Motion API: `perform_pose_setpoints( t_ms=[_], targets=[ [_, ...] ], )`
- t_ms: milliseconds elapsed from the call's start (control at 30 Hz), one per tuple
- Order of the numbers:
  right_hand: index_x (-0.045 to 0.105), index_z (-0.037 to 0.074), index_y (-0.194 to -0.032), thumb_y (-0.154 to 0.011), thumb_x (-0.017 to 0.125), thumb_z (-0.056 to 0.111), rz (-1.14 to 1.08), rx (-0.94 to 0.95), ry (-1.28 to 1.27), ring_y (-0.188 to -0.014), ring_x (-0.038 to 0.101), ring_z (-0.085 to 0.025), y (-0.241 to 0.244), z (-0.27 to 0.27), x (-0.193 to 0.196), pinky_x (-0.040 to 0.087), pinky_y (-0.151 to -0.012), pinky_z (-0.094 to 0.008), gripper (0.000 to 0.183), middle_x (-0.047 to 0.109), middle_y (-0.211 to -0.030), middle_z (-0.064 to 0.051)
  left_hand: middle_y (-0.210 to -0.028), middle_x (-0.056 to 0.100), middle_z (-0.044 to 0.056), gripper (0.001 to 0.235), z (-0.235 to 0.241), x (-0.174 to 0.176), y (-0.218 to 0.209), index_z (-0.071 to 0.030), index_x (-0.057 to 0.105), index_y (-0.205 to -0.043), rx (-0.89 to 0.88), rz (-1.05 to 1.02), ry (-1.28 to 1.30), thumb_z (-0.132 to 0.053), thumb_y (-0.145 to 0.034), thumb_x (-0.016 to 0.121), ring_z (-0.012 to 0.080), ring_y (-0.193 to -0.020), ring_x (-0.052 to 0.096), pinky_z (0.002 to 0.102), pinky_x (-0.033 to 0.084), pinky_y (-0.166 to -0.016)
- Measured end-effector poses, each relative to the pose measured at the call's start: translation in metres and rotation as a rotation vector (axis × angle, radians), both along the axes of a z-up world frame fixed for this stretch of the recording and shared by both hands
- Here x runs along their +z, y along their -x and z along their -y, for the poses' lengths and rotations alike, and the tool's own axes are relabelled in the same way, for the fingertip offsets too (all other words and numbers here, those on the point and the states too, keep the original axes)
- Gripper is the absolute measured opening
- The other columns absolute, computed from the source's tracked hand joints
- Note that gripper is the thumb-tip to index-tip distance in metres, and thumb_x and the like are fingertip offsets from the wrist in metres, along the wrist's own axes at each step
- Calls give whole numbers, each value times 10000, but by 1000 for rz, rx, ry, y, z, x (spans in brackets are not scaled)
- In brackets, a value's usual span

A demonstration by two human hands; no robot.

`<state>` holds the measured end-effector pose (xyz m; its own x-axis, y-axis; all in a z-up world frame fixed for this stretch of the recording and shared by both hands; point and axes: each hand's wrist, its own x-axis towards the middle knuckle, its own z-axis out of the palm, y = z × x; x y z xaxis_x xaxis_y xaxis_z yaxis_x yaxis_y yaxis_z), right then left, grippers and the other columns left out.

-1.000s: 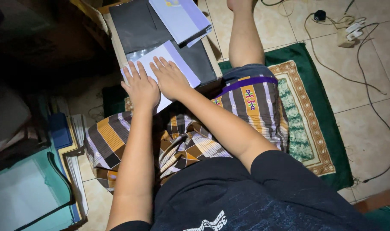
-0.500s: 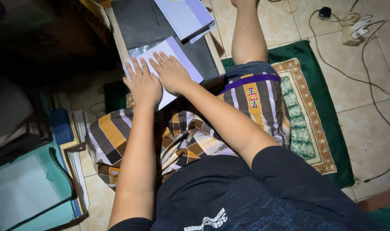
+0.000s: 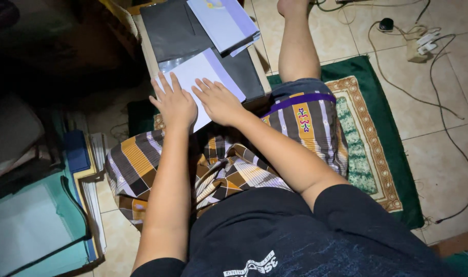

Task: Folding and stacking printed papers manually into folders

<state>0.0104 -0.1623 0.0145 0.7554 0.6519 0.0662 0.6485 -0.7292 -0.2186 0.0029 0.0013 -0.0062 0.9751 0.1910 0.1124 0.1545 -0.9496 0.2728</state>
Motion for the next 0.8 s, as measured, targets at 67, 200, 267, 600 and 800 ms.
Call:
perform_pose_setpoints(
  t_ms=[67,200,267,600,800],
  targets=[
    [412,121,-1584,-1043,415,176,-23,4,-5,-1526,349,-341,-8,-3,-2,297,-1220,-522,544,418,-1626,-160,-1690,202,209,629,3,-3,1,-107,345,-1619,-1,-1,-16,-286,-1021,423,443,-1547,108,719,267,-1123],
    [469,120,-1557,-1028,422,151,18,2,-37,-1496,391,-357,-39,-21,-8,354,-1181,-542,532,460,-1592,-172,-1675,244,218,615,0,1,3,-92,410,-1593,-13,23,-50,-297,-1013,434,466,-1535,142,719,293,-1095],
    [460,117,-1564,-1027,417,151,18,2,-37,-1500,380,-365,-36,-23,-7,348,-1181,-549,539,451,-1597,-182,-1674,246,218,611,0,2,6,-94,416,-1588,-8,34,-54,-290,-1010,434,471,-1534,153,718,309,-1089],
    [636,168,-1349,-989,507,212,-154,-192,-275,-1303,550,-308,-39,19,1,441,-1068,-485,384,607,-1347,-103,-1697,197,179,603,3,11,8,-130,372,-1605,12,8,9,-274,-1023,431,418,-1560,104,675,298,-1130],
    [475,7,-1379,-981,690,338,244,-524,-311,-1146,511,-415,-150,48,-10,442,-959,-546,561,563,-1247,-186,-1694,171,144,613,4,16,5,-122,321,-1619,33,-45,-21,-267,-1030,407,413,-1541,109,693,274,-1131]
  ],
)
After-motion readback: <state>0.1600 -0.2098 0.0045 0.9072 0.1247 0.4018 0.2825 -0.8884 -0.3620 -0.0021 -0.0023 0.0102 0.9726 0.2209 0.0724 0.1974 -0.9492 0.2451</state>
